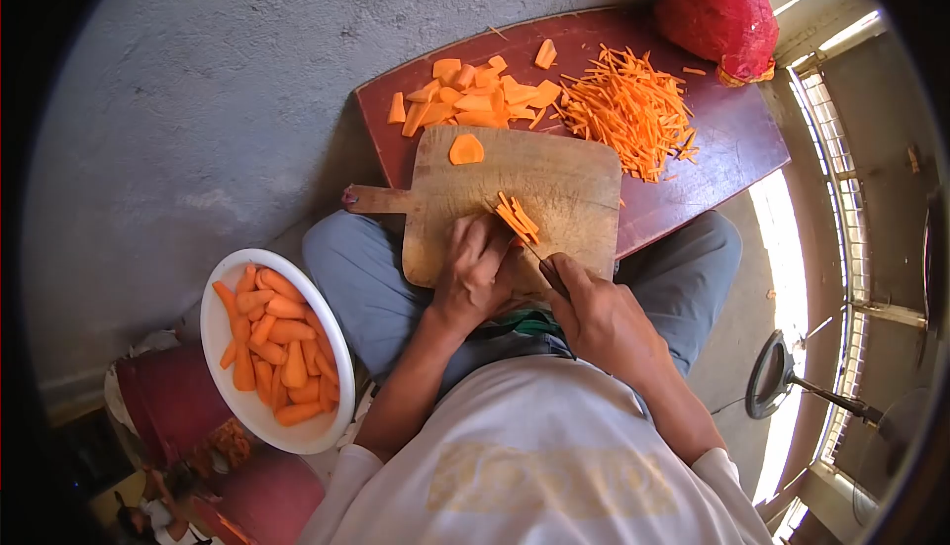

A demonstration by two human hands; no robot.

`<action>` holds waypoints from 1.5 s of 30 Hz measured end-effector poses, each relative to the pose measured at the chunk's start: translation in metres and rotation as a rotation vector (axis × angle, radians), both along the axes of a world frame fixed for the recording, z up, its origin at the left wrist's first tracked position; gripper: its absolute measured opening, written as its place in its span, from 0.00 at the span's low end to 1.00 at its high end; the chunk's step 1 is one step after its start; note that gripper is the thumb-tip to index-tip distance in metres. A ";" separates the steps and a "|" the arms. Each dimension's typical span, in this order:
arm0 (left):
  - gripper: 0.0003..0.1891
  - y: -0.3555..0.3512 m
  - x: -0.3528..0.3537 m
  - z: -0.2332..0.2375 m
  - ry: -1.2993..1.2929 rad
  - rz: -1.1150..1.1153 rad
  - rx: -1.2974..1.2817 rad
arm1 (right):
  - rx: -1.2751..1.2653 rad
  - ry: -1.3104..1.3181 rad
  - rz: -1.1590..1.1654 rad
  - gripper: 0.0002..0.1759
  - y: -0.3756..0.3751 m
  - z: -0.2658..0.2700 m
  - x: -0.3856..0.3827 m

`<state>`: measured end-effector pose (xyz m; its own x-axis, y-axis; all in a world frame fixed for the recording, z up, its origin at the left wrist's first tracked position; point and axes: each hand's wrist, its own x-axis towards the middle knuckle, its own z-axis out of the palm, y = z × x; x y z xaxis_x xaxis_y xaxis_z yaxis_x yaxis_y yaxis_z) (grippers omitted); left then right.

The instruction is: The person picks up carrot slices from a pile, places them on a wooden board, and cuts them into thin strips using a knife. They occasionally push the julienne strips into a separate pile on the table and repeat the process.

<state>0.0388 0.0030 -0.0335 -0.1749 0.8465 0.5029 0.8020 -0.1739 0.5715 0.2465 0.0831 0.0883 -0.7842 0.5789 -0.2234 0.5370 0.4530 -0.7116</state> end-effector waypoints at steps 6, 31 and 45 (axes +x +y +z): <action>0.22 -0.002 -0.003 -0.002 0.020 -0.020 0.010 | 0.017 -0.035 0.037 0.21 0.000 0.005 0.004; 0.21 -0.005 -0.004 -0.001 -0.076 0.015 0.025 | -0.036 0.033 -0.009 0.23 0.011 -0.018 -0.017; 0.22 -0.004 -0.010 -0.004 -0.040 -0.009 0.048 | -0.002 0.170 0.006 0.18 0.015 -0.014 -0.024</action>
<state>0.0285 -0.0008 -0.0374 -0.1880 0.8229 0.5361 0.7770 -0.2093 0.5937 0.2225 0.0978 0.0745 -0.8145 0.5734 -0.0881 0.4057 0.4544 -0.7930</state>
